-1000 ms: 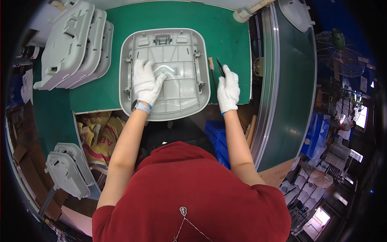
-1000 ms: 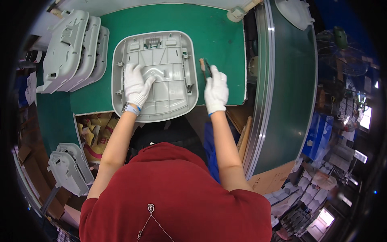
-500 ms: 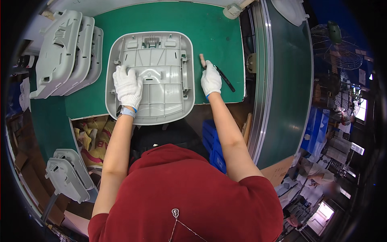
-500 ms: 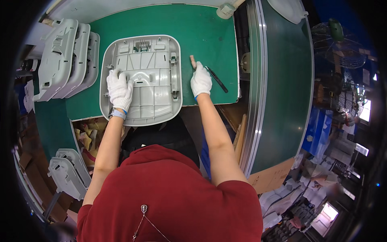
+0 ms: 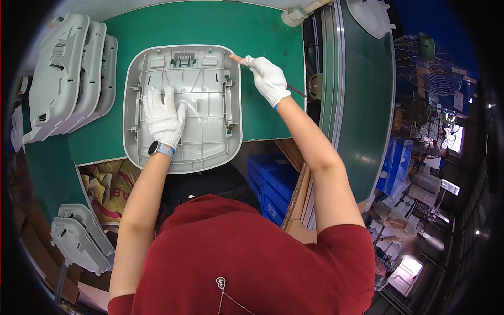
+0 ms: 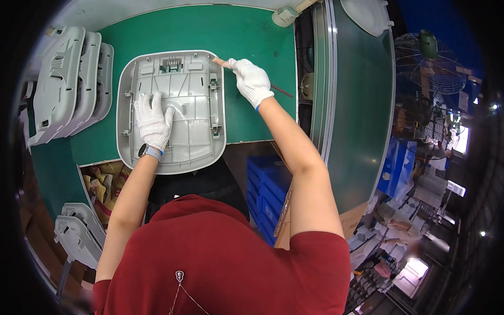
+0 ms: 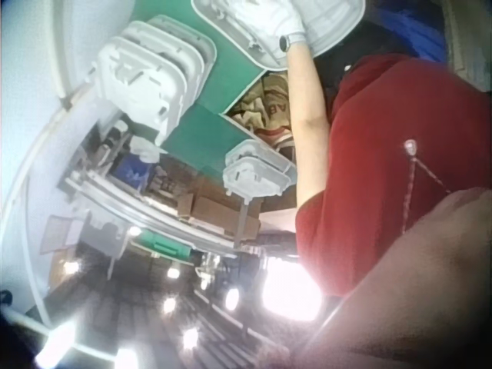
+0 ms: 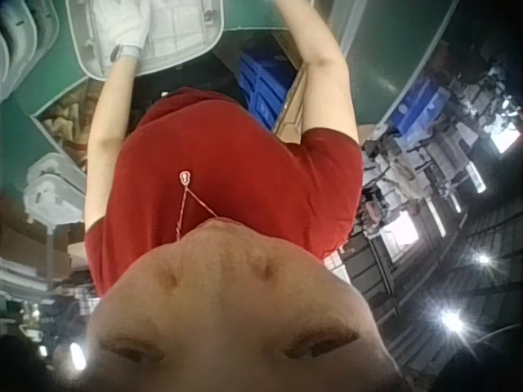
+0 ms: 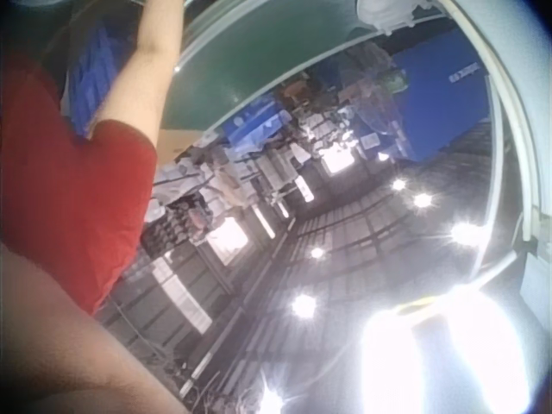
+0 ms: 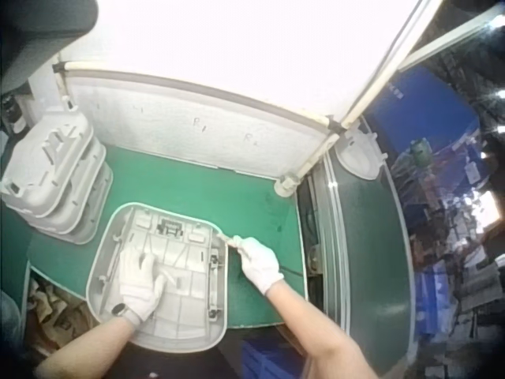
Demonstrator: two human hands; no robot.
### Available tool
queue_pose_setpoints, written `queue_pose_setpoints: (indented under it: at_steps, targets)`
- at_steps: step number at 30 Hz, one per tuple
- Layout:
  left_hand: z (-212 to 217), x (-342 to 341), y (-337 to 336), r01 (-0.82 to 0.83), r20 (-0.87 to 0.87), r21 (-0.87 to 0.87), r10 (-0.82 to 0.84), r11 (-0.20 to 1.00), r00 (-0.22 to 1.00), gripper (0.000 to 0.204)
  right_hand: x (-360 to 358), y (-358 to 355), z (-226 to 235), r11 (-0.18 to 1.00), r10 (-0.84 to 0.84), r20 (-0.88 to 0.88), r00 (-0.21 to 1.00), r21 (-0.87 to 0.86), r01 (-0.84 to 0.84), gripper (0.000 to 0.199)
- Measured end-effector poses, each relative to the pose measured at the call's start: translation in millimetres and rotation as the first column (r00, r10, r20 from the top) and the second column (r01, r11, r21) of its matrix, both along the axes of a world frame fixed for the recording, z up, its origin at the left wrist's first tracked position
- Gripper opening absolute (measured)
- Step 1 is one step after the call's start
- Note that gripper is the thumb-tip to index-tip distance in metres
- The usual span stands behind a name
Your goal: The recorder cleans and inspects grey plastic molded components using a small brush and a pointed tool.
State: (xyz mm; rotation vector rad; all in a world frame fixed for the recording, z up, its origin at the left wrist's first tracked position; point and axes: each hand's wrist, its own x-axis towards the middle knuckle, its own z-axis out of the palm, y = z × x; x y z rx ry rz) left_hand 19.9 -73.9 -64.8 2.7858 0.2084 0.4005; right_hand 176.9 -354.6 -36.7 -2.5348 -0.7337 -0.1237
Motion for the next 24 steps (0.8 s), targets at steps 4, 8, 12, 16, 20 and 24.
queue_pose_setpoints:
  at_steps: [4, 8, 12, 16, 20, 24]
  targets:
    - [-4.0, -3.7, 2.9, -0.009, 0.022, 0.004, 0.009, 1.0, 1.0, 0.061, -53.2, -20.2, -8.0, 1.0, 0.015, -0.143, 0.99, 0.029, -0.011, 0.014]
    - [-3.7, -4.7, 5.5, 0.002, 0.021, 0.029, -0.003, 1.0, 1.0, 0.064, -62.9, -20.0, -8.0, 1.0, -0.005, -0.149, 0.989, -0.006, 0.004, 0.022]
    - [-3.8, -3.1, 3.0, -0.001, -0.009, 0.032, 0.001, 0.999, 1.0, 0.066, 21.6, 19.2, 2.2, 0.996, 0.069, 0.052, 0.996, -0.064, -0.065, 0.023]
    - [-7.1, -5.0, 8.1, -0.029, -0.027, 0.0, 0.029, 1.0, 0.999, 0.067, -10.1, 64.7, 35.4, 0.996, 0.07, 0.081, 0.994, 0.055, -0.074, 0.036]
    - [-4.6, 0.0, 5.2, -0.014, 0.011, 0.006, 0.014, 1.0, 1.0, 0.067, -109.8, 47.7, 69.3, 0.942, 0.322, -0.291, 0.901, 0.004, -0.335, 0.046]
    - [-9.1, -1.2, 5.3, -0.004, 0.025, 0.019, 0.004, 1.0, 1.0, 0.066, -162.1, 38.8, 82.1, 0.866, 0.402, -0.448, 0.798, -0.097, -0.491, 0.029]
